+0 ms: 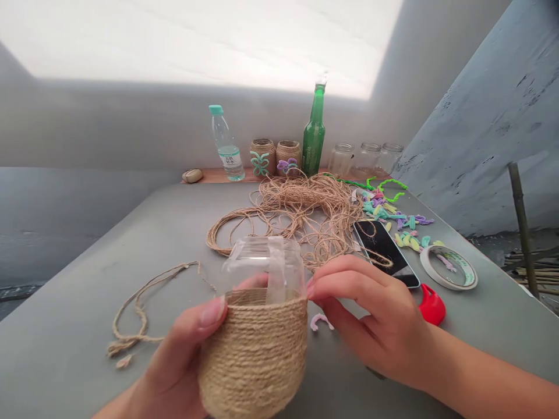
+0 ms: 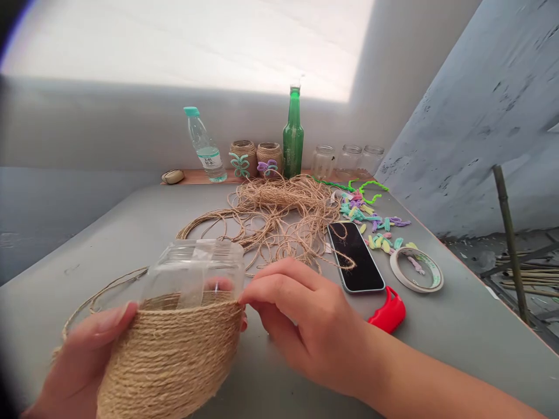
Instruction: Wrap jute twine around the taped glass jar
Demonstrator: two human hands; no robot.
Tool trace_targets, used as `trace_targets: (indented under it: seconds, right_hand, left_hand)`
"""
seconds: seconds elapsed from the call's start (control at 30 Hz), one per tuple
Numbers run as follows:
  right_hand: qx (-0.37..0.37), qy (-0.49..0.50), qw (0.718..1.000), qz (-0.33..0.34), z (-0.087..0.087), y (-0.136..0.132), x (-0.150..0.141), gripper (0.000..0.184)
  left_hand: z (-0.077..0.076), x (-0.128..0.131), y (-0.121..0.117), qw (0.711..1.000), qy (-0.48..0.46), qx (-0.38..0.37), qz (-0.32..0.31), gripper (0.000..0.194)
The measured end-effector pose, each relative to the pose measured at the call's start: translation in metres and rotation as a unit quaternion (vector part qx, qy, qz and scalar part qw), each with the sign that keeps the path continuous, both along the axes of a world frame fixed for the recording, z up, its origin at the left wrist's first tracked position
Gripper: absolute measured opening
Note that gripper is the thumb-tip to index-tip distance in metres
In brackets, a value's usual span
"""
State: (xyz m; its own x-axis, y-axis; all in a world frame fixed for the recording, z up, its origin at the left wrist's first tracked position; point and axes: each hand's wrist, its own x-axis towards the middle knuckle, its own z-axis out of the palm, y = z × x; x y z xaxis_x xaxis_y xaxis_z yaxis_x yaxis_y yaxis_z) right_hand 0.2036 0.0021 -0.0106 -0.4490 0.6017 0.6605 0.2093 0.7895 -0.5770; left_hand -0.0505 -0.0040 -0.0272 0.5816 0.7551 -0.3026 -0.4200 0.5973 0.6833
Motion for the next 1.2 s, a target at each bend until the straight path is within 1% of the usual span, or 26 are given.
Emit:
trace_targets:
  seconds: [0.13,0.23,0.33,0.43,0.53,0.63,0.73,0.83,0.9,1.03,1.2]
  right_hand:
    - [-0.006,0.0,1.0,-0.015,0.0,0.0,0.0,0.025]
    - [-0.009,0.003,1.0,-0.009,0.0,0.0,-0.001,0.026]
    - [-0.005,0.012,1.0,-0.011,-0.001,0.001,-0.002,0.025]
    - [-0.01,0.01,1.0,-0.015,-0.003,0.001,-0.002,0.024]
    - [-0.014,0.004,1.0,-0.017,-0.003,0.001,-0.002,0.024]
    - [-0.012,-0.006,1.0,-0.019,-0.001,0.001,-0.001,0.024]
    - [0.002,-0.002,1.0,-0.027,0.001,0.002,0.0,0.024]
    - [0.009,0.005,0.999,-0.032,0.001,0.001,0.0,0.023]
    - [0.008,0.006,1.0,-0.019,0.001,0.0,0.0,0.023]
    - [0.008,0.011,1.0,0.004,0.002,-0.002,0.0,0.022]
    - [0.009,0.015,1.0,0.011,0.002,-0.004,0.0,0.023]
  left_hand:
    - [0.0,0.002,0.002,1.0,-0.005,-0.007,0.03,0.052]
    - [0.001,0.001,0.001,1.0,-0.001,0.001,0.016,0.054]
    - [0.003,0.003,-0.001,0.999,0.026,0.019,0.007,0.056]
    - [0.003,0.006,-0.003,0.998,0.05,0.029,0.01,0.048]
    - [0.003,0.009,-0.002,0.996,0.072,0.032,0.038,0.043]
    - [0.002,0.008,0.0,0.995,0.097,0.009,0.038,0.05]
    - [0.002,0.006,0.001,0.996,0.091,-0.001,0.0,0.06]
    - [0.002,0.007,0.0,0.996,0.064,0.056,-0.027,0.063]
    - [0.003,0.009,0.0,0.993,0.056,0.098,-0.031,0.067]
    - [0.005,0.011,0.002,0.991,0.078,0.106,-0.019,0.062]
    - [0.005,0.01,0.005,0.989,0.058,0.131,-0.028,0.065]
